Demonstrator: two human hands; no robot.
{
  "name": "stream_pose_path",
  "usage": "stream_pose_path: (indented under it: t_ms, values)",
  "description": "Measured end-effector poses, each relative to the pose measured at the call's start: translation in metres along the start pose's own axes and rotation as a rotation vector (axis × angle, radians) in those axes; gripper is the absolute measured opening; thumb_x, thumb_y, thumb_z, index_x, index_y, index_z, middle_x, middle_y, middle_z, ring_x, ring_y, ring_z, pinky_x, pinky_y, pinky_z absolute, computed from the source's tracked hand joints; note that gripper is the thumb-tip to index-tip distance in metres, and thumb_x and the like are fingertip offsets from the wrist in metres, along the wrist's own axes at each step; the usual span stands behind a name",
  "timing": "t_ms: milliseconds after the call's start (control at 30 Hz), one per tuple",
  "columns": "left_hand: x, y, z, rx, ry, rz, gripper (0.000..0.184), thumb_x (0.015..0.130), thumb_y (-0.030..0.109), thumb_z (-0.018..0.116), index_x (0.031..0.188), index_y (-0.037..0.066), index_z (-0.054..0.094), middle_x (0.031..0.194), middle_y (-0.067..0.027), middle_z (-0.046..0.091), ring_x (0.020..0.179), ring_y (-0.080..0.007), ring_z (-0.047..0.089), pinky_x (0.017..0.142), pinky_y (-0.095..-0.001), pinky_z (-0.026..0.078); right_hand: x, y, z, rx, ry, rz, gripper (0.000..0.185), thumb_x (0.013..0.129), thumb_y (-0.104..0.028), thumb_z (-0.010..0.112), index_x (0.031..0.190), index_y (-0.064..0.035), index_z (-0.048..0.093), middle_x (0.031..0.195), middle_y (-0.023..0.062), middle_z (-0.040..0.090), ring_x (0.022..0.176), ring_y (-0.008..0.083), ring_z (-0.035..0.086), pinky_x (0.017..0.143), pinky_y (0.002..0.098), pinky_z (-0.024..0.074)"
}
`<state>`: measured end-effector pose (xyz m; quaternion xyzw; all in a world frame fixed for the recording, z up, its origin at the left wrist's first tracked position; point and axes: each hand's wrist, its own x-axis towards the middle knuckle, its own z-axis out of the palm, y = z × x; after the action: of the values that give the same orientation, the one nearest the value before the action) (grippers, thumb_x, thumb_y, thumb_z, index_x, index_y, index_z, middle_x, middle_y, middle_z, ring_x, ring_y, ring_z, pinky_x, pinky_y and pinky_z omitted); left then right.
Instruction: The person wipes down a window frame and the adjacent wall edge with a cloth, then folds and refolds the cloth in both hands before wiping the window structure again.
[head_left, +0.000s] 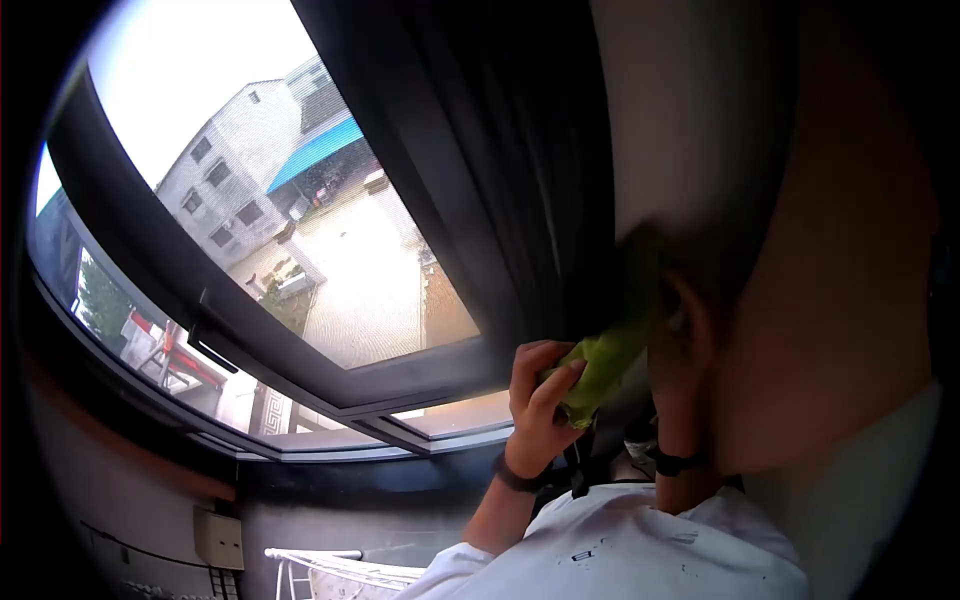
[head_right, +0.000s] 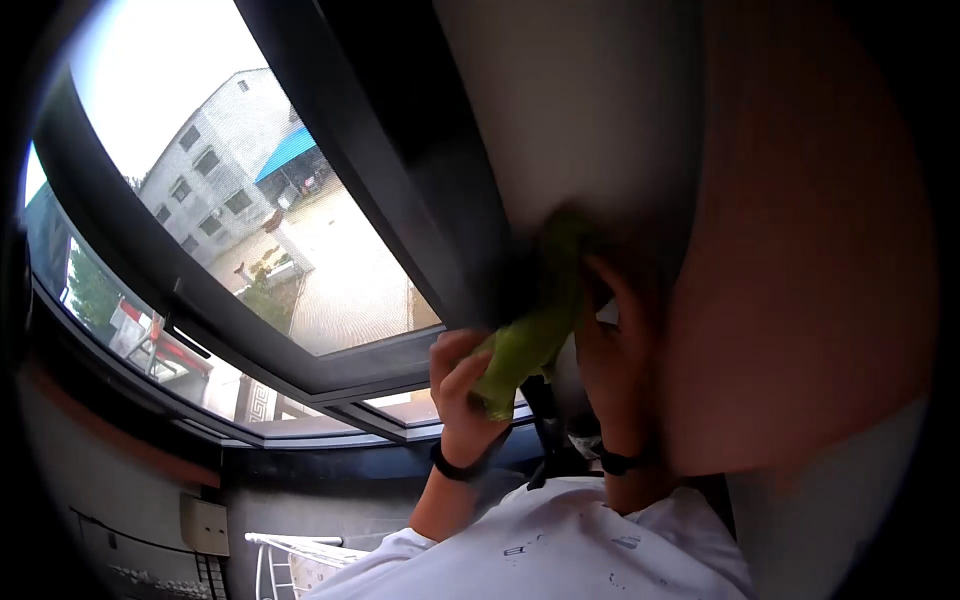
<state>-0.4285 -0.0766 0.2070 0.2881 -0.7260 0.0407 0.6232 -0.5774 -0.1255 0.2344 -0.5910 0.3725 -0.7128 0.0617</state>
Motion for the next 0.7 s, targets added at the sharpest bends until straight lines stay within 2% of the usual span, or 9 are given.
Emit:
stream_pose_path:
  t_ms: [133,233,367,433,467,533,567,633,700]
  values:
    - [-0.012,-0.002,-0.002,0.234,0.094,-0.021,0.038,0.08,0.007,0.072,0.11,0.005,0.048,0.105,-0.0195,0.055,0.09,-0.0287,0.057,0.078,-0.0363,0.047,0.006,-0.004,-0.003,-0.088,0.0,-0.078,0.023,0.08,0.005,0.062,0.102,-0.0029,0.063,0.098,0.0136,0.061,0.087,0.0257,0.061,0.074,0.0306,0.0493]
    - [-0.006,0.0,0.002,0.274,0.1,-0.005,0.04,0.08,0.011,0.073,0.111,0.006,0.047,0.105,-0.0192,0.055,0.091,-0.029,0.057,0.08,-0.0368,0.047,-0.005,-0.009,0.003,0.195,-0.158,0.076,0.026,0.081,0.004,0.06,0.106,-0.0011,0.06,0.093,0.0144,0.061,0.085,0.0295,0.064,0.071,0.0332,0.0506]
    - [0.011,-0.001,0.006,0.344,0.139,0.025,0.045,0.083,0.024,0.072,0.113,0.008,0.042,0.103,-0.0181,0.054,0.089,-0.0283,0.055,0.078,-0.0383,0.045,0.001,-0.013,-0.001,0.247,-0.237,-0.027,0.029,0.084,0.003,0.055,0.113,0.0012,0.057,0.094,0.0152,0.062,0.081,0.0299,0.064,0.07,0.0339,0.0509]
    - [0.017,-0.007,0.005,0.335,0.146,0.08,0.046,0.084,0.031,0.068,0.112,0.009,0.039,0.102,-0.0172,0.052,0.087,-0.0271,0.053,0.076,-0.0384,0.043,0.003,-0.02,-0.007,0.345,-0.334,0.007,0.037,0.086,-0.001,0.05,0.123,0.0058,0.051,0.109,0.0194,0.058,0.094,0.0321,0.061,0.079,0.0376,0.049]
    - [0.016,-0.008,0.006,0.34,0.135,0.082,0.046,0.084,0.031,0.068,0.112,0.009,0.039,0.102,-0.0172,0.052,0.087,-0.0271,0.053,0.076,-0.0384,0.043,0.001,-0.019,-0.007,0.351,-0.329,0.014,0.037,0.086,-0.001,0.05,0.123,0.0058,0.051,0.109,0.0194,0.058,0.094,0.0321,0.061,0.079,0.0376,0.049]
    - [0.012,-0.011,0.008,0.332,0.161,0.077,0.043,0.084,0.027,0.068,0.11,0.01,0.039,0.104,-0.0172,0.05,0.088,-0.0264,0.052,0.077,-0.0378,0.043,-0.004,-0.019,-0.008,0.28,-0.349,-0.032,0.046,0.088,-0.008,0.048,0.13,0.0092,0.043,0.124,0.0257,0.048,0.11,0.0379,0.05,0.09,0.0447,0.043]
    - [0.008,-0.013,0.011,0.284,0.198,0.065,0.041,0.084,0.024,0.067,0.11,0.011,0.039,0.105,-0.0171,0.049,0.089,-0.0255,0.052,0.078,-0.0375,0.043,-0.007,-0.018,-0.004,0.278,-0.335,-0.021,0.046,0.088,-0.008,0.048,0.13,0.0092,0.043,0.124,0.0257,0.048,0.11,0.0379,0.05,0.09,0.0447,0.043]
    - [0.006,-0.015,0.002,0.253,0.148,0.05,0.041,0.083,0.023,0.067,0.11,0.011,0.038,0.105,-0.017,0.049,0.089,-0.0253,0.052,0.078,-0.0377,0.043,-0.012,-0.015,0.006,0.113,-0.291,-0.24,0.052,0.091,-0.017,0.047,0.134,0.0112,0.038,0.131,0.0292,0.039,0.118,0.0426,0.041,0.096,0.0488,0.0363]
    - [0.0,-0.01,-0.005,0.202,0.107,-0.03,0.043,0.081,0.021,0.071,0.11,0.011,0.039,0.107,-0.0173,0.049,0.091,-0.0252,0.052,0.08,-0.038,0.043,-0.015,-0.018,0.009,0.087,-0.286,-0.251,0.054,0.091,-0.02,0.047,0.134,0.0112,0.038,0.13,0.0296,0.04,0.116,0.0431,0.042,0.096,0.0492,0.0364]
